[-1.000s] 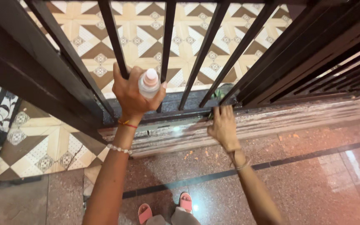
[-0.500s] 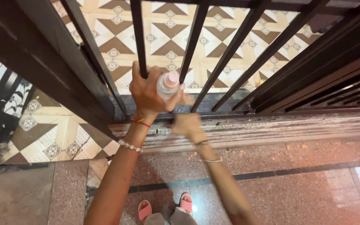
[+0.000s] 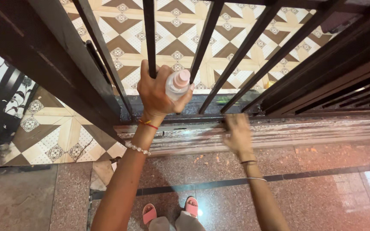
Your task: The person cleans a black metal gate by spraying a liquid from a clear bottle and wiping the bars with a green cloth. They systematically move along the bottom horizontal bar and the vertical bars, applying the spray and scrubbing the surface.
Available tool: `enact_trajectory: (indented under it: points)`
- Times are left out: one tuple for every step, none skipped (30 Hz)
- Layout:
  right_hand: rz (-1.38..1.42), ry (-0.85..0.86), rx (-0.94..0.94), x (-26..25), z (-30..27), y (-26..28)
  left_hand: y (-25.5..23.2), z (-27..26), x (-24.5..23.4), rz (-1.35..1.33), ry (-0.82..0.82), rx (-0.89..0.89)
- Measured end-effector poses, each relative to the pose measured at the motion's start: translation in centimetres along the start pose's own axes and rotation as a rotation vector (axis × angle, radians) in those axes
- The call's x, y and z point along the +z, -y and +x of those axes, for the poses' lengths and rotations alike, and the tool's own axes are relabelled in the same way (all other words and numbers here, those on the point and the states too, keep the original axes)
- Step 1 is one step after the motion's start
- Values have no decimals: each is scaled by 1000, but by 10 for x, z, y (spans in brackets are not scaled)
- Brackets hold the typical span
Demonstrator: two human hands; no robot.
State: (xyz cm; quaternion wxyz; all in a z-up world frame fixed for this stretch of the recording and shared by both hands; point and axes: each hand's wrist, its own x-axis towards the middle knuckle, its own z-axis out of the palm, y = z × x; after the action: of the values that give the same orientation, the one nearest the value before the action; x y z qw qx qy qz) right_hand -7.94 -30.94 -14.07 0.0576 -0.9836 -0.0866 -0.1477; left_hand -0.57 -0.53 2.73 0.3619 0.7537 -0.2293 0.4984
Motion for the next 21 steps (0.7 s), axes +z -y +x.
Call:
enact_trajectory:
  points:
    - [-21,-8,54,5,-2,-12,0,0,-1,7,6,-5]
    - [-43,-16,108,10,-4,-16,0,0,-1,14,13,-11]
    - [-66,-25,160,11,-3,-17,0,1,-1,21,17,-16]
    - [-61,-65,226,16,-4,-1,0,1,-1,5,17,-18]
    - [-54,-104,287,27,-3,30,0,1,-1,-6,16,-21]
    - [-14,-140,191,31,3,59,-1,2,-1,-18,14,-24]
    - [32,-180,93,33,9,91,-1,3,-2,-19,15,-20]
    - [155,-154,6,34,10,128,-1,3,-2,-20,16,-15]
    - [291,-162,-75,34,13,165,-2,2,-2,-27,24,-13]
    - [357,-156,-162,33,18,193,-2,2,-4,-21,30,-14]
    - [463,-167,-205,33,20,221,-2,2,-3,-20,32,-12]
    - [568,-178,-248,35,23,240,-2,3,-3,-18,34,-9]
    - [612,-159,-227,39,30,245,-2,4,-3,-23,29,-5]
    - [656,-140,-206,47,40,247,-3,4,-3,-29,24,-1]
    - [701,-121,-181,57,50,247,-3,4,-4,-36,23,3]
    - [746,-101,-156,66,60,247,-1,4,-5,-31,27,5]
    - [786,-80,-130,72,67,244,-1,4,-4,-29,29,4]
    - [827,-59,-103,73,73,242,0,3,-3,-28,31,3]
    - [638,34,-120,69,76,236,2,1,-3,-23,36,-6]
    - [449,125,-136,60,80,223,3,-1,-2,-17,41,-15]
    - [255,208,-146,48,81,204,5,-1,0,-20,44,-17]
